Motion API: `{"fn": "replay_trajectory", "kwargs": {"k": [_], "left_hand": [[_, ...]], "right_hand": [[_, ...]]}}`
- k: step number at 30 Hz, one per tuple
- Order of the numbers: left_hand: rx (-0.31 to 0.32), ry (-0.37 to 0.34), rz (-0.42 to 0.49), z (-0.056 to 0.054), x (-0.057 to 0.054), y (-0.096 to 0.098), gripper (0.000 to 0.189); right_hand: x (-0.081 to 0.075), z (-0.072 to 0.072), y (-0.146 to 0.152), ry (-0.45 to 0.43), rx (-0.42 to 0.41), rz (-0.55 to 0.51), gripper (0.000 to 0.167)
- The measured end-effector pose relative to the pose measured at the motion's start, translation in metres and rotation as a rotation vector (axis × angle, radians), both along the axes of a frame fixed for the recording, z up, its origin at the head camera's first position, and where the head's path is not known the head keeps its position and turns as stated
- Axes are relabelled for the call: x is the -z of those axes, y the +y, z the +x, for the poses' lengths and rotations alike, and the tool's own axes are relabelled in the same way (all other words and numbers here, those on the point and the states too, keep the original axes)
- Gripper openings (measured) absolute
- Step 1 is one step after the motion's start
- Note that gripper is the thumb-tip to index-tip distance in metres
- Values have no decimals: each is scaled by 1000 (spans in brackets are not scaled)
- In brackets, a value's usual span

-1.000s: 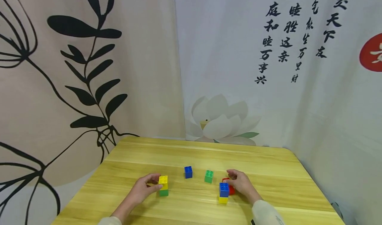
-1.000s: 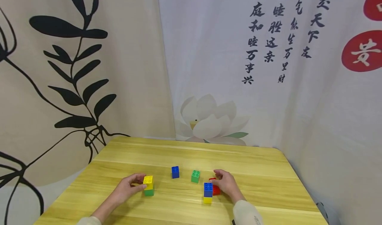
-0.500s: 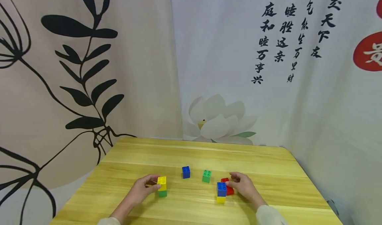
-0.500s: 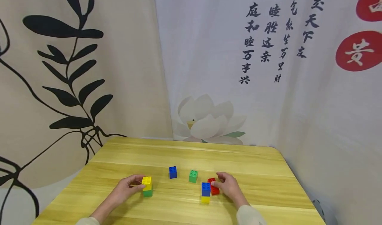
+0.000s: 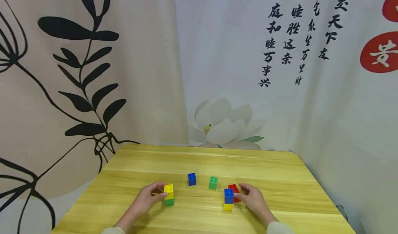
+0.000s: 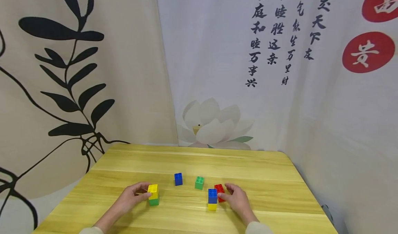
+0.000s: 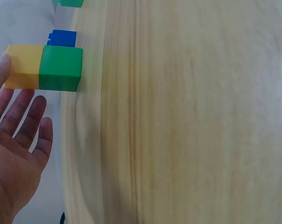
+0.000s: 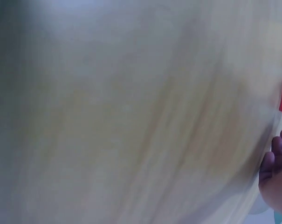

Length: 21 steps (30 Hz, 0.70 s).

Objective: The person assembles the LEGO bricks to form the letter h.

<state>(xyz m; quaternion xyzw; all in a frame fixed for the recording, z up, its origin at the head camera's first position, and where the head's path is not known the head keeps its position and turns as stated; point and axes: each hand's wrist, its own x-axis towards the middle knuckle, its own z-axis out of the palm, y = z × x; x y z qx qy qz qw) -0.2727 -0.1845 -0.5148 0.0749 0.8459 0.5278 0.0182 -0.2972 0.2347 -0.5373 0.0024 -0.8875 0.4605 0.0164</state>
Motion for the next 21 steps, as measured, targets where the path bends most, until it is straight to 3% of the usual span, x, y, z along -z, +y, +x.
{"fn": "replay_trajectory", "kwargs": {"k": [21], "left_hand": [[13,-15,27,1,-1,-1,47]], "right_hand": [[-6,8,2,33,8,126,54]]}}
